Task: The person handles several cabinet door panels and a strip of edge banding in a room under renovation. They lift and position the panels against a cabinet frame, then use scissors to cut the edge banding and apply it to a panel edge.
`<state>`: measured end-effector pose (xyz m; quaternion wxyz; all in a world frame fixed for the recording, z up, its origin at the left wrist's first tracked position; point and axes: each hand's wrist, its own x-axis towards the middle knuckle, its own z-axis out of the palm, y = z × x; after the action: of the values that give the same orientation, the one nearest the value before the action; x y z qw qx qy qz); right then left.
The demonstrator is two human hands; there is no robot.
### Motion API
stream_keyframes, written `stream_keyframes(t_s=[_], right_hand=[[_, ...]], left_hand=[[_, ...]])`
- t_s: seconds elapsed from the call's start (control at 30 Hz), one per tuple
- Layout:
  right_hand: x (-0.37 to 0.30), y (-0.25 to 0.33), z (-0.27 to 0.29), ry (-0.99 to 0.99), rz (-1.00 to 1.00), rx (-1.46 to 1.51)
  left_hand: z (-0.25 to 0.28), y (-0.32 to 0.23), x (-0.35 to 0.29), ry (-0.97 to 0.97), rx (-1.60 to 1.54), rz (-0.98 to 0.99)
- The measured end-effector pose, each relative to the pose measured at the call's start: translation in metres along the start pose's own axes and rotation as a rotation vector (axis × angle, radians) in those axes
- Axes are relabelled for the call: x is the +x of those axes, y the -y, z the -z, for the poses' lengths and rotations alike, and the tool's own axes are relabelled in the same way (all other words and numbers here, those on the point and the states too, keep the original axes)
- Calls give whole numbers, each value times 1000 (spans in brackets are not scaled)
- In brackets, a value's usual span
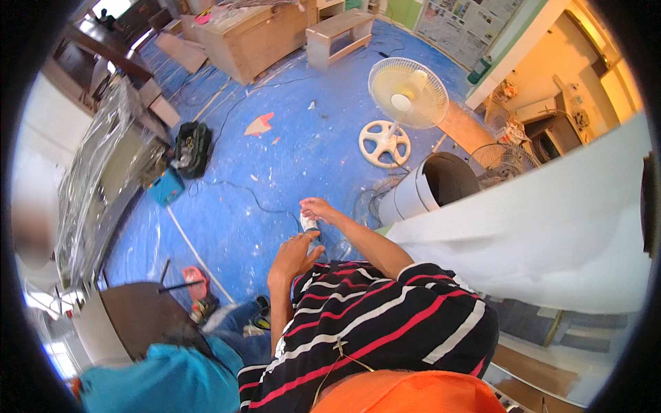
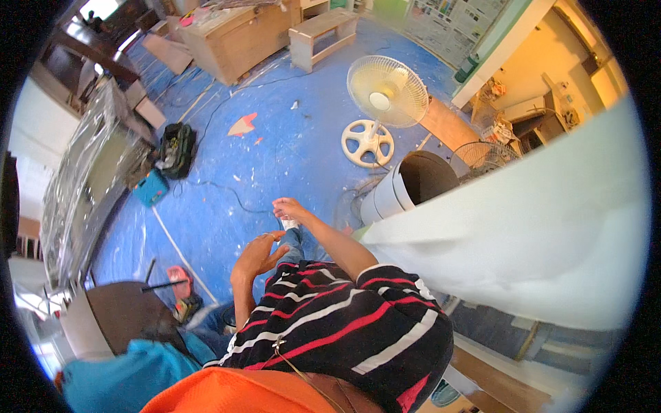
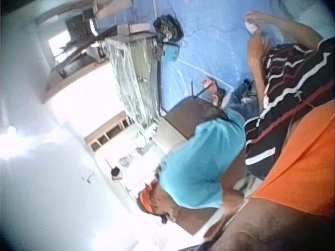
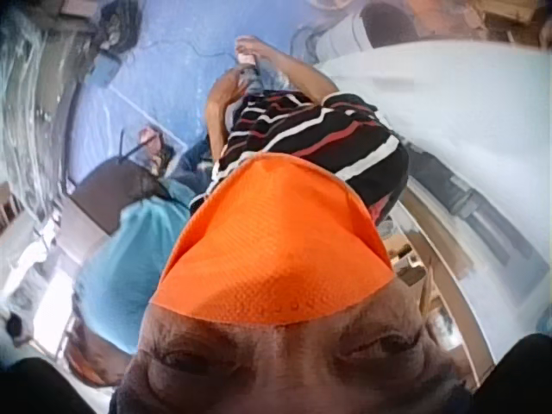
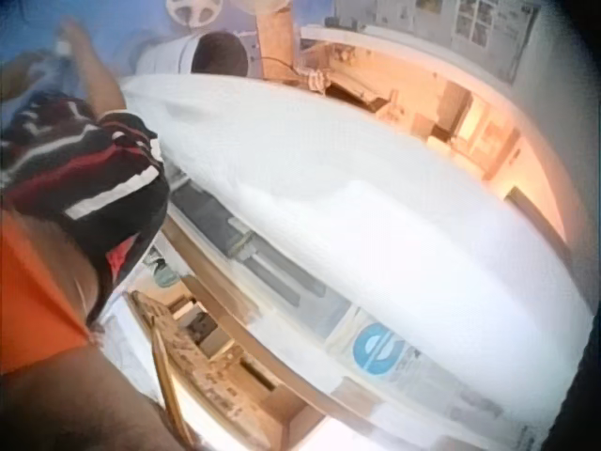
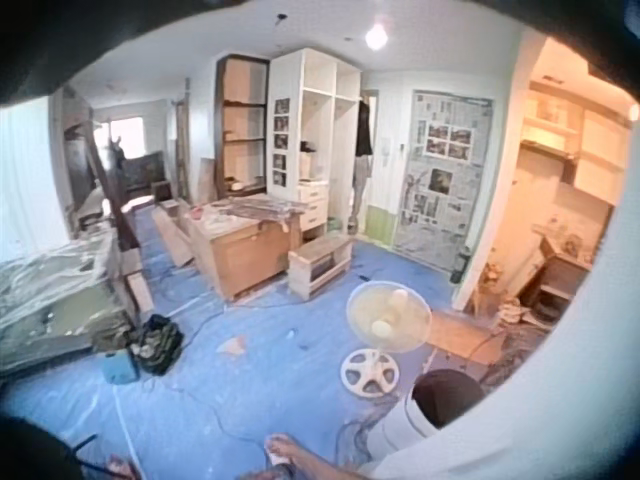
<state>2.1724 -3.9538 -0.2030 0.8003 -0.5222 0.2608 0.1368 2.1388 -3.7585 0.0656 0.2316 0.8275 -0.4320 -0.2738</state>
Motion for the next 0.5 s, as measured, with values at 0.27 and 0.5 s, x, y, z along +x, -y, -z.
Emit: stream_keyframes(t_s=[0.27, 0.5], right_hand=[[142, 132, 76, -176, 83, -186], [167, 177, 141, -454, 111, 238]], left_hand=[[170, 78, 188, -102, 149, -34], [250, 119, 327, 201, 225, -131]])
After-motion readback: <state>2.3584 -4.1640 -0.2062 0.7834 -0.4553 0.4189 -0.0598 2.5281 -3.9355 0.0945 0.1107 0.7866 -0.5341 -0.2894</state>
